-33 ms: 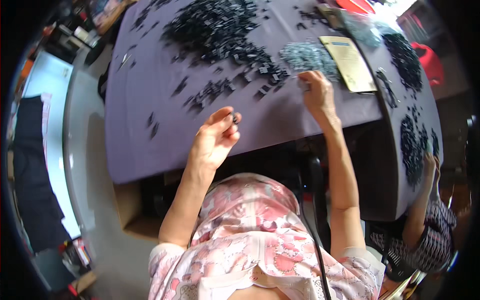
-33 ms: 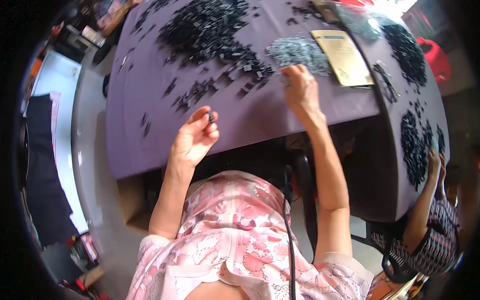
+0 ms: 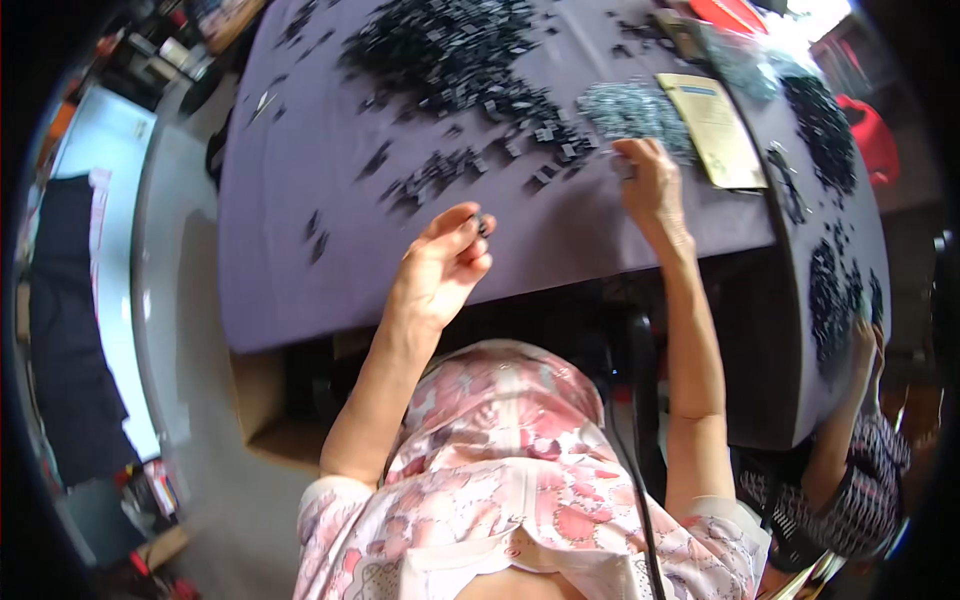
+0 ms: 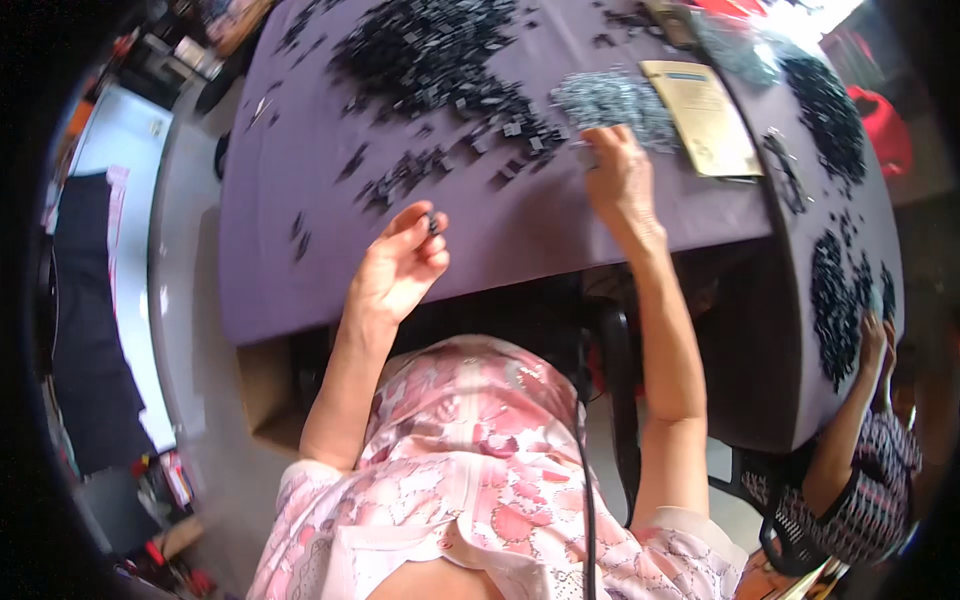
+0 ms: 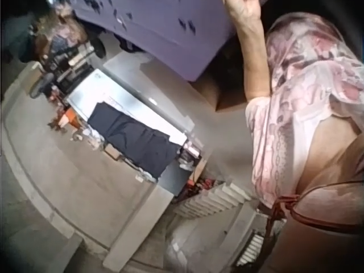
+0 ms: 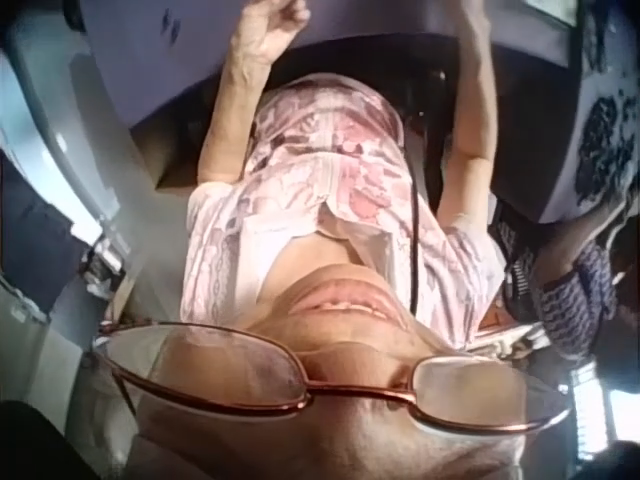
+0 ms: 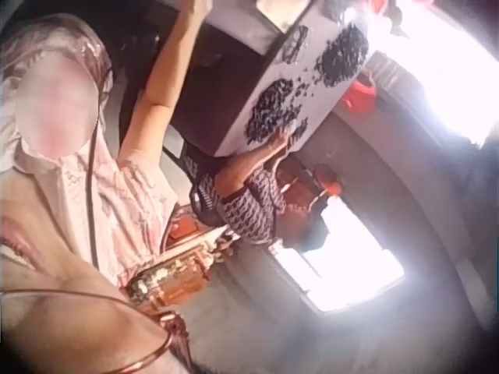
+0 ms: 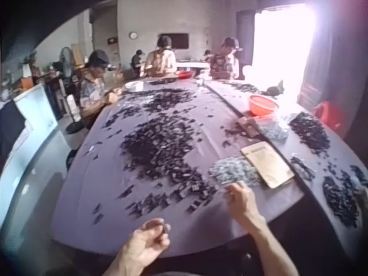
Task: The user is manually assembling small black plastic components by inserting small white filters or parts into them.
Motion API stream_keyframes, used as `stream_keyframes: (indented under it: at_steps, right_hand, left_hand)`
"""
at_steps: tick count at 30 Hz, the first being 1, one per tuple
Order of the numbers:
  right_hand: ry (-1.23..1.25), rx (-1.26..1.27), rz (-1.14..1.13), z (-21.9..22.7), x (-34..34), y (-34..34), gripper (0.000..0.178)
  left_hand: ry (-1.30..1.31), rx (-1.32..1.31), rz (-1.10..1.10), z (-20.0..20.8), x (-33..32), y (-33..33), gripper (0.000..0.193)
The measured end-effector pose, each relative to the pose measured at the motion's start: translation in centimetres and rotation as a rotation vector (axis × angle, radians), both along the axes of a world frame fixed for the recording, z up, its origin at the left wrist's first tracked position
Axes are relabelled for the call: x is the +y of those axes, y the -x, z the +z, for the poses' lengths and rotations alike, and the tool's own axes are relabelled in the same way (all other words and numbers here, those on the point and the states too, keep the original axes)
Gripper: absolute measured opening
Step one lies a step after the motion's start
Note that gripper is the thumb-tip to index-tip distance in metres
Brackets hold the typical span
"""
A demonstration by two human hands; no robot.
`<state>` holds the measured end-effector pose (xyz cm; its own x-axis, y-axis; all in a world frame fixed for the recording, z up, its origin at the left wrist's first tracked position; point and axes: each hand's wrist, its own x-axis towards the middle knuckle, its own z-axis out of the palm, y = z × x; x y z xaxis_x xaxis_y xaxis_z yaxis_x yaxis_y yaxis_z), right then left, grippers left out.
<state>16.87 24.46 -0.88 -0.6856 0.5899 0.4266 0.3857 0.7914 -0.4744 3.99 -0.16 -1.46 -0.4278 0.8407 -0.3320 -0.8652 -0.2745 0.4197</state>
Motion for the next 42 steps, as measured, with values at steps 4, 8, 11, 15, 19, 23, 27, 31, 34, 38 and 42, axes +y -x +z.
stream_keyframes:
  at_steps: [4, 8, 11, 15, 19, 23, 27, 31, 34, 38, 42]
  right_hand:
    - [-0.096, -0.153, -0.050, -1.1, 1.8, 0.2, 0.028]
    - [-0.062, -0.175, 0.020, -1.3, 2.4, 1.3, 0.020]
    - [-0.143, -0.199, 0.057, -1.8, 1.8, 1.6, 0.015]
    - [-0.189, -0.165, 0.019, -2.3, 1.0, 1.1, 0.015]
    - [-0.095, -0.139, -0.066, -2.7, 1.3, 0.8, 0.010]
    - [-0.042, -0.105, -0.051, -2.3, 0.8, 0.5, 0.010]
    - [-0.075, -0.098, -0.022, -2.3, 0.3, 0.5, 0.012]
    - [-0.091, -0.081, -0.011, -2.3, 0.2, 0.4, 0.013]
    - [-0.111, -0.059, -0.021, -2.2, -0.3, 0.5, 0.013]
    - [-0.110, -0.042, -0.046, -2.4, -1.0, 0.5, 0.015]
    - [-0.103, 0.006, -0.043, -2.7, -0.6, 0.1, 0.016]
  left_hand:
    - [0.014, 0.029, 0.013, 0.0, -0.1, 0.9, 0.016]
    - [0.055, 0.055, 0.079, 0.3, -1.1, 1.4, 0.015]
    - [0.080, 0.193, 0.122, 0.4, -2.1, 1.7, 0.014]
    - [0.405, 0.786, 0.342, 1.5, -3.9, 2.3, 0.012]
    - [0.862, 1.505, 0.600, 0.5, -7.3, 5.6, 0.012]
    - [1.037, 1.720, 0.645, -0.9, -9.7, 9.0, 0.014]
    - [1.022, 1.767, 0.712, -2.3, -9.9, 9.9, 0.011]
    - [1.059, 1.844, 0.717, -2.4, -9.1, 10.0, 0.013]
    - [1.010, 2.000, 0.726, -2.1, -8.6, 10.0, 0.019]
    - [1.138, 2.163, 0.560, -1.9, -8.4, 9.9, 0.023]
    - [1.184, 2.205, 0.540, -2.3, -8.4, 10.8, 0.011]
